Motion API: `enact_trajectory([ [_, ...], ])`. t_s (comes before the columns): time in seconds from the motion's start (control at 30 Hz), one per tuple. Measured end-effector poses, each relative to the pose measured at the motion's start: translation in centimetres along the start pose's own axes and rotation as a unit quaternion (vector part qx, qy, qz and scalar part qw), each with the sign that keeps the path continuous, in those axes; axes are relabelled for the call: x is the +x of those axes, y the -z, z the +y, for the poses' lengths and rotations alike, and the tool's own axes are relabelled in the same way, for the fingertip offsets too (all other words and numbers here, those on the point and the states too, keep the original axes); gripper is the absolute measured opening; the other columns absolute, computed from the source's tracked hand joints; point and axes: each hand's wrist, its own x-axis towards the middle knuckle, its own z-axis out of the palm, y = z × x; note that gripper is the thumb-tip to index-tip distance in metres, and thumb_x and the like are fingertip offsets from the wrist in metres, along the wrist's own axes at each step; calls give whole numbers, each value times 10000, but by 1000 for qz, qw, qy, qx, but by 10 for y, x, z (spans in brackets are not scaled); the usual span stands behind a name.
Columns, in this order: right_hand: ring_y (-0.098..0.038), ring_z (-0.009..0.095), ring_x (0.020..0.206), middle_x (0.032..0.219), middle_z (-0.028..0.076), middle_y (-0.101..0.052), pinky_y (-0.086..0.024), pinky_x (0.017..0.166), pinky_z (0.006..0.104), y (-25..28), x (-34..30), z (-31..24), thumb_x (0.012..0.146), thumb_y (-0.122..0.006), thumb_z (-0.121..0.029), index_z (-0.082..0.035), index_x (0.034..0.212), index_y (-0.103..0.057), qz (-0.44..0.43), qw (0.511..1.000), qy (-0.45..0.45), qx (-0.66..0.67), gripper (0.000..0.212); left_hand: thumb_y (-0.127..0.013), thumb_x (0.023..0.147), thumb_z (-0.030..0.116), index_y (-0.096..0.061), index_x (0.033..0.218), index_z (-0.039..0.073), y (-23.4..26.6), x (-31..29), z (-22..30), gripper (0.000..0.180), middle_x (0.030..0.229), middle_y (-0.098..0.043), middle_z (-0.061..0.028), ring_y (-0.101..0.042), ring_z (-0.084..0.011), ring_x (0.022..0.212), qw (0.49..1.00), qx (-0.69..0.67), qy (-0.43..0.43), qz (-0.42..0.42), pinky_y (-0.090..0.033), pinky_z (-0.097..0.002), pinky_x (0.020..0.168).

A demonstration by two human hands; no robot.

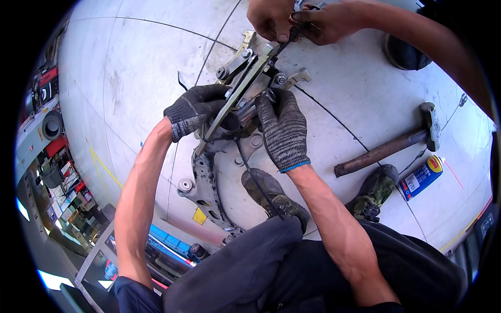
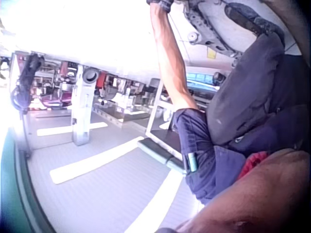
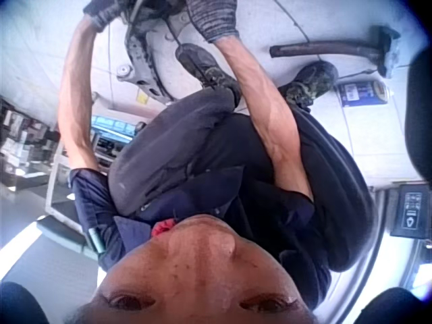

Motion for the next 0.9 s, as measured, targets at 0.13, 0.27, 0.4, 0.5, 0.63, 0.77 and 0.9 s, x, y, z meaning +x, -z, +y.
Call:
enact_trajectory([
  [0.13,-721,406,892,948,262,-720,-560,778,475,0,-2,-2,980,-635,-311,4,1171,-600,0,1000,-8,4,370,-634,964,244,-605,1351,-24,-3,2,-3,472,1097,-740,-125,-688,-151,924,1000,-14,8,-8,-551,-308,877],
  [0.27,-723,396,887,945,256,-722,-560,781,469,-1,-3,-1,976,-644,-312,-1,1166,-605,-1,1000,8,-4,367,-651,960,255,-607,1342,-34,-4,8,-5,481,1057,-750,-114,-695,-142,888,999,-6,6,-39,-555,-303,846],
  [0.4,-724,384,887,941,247,-723,-561,783,456,1,-4,-1,976,-647,-300,7,1160,-605,9,999,35,-27,360,-678,937,274,-608,1344,-35,-8,9,-3,516,1069,-749,-128,-691,-141,905,1000,-16,10,-12,-550,-300,854],
  [0.5,-725,377,891,946,245,-723,-561,785,452,1,-4,-2,974,-651,-296,13,1159,-605,15,998,50,-41,363,-697,926,271,-610,1346,-31,-8,6,-3,525,1076,-749,-124,-688,-140,914,999,-45,24,-13,-546,-299,863],
  [0.63,-724,377,907,958,247,-723,-560,797,450,-1,-4,0,974,-652,-293,18,1164,-605,10,999,36,-19,368,-698,924,268,-644,1317,-7,-10,4,-1,482,1059,-752,-115,-682,-134,894,999,-37,9,-4,-543,-297,848],
  [0.77,-723,378,913,969,244,-725,-559,812,450,0,-7,-5,970,-655,-300,20,1170,-608,11,999,35,-35,380,-700,919,265,-656,1304,1,-10,5,-4,469,1047,-751,-113,-677,-132,889,999,-31,13,-8,-541,-292,836],
  [0.9,-725,371,906,959,238,-728,-556,813,448,0,-6,-4,963,-662,-316,14,1168,-616,9,999,29,-45,391,-702,917,265,-653,1304,-5,-11,5,-4,475,1049,-752,-114,-681,-139,886,999,-31,2,-7,-543,-293,834],
])
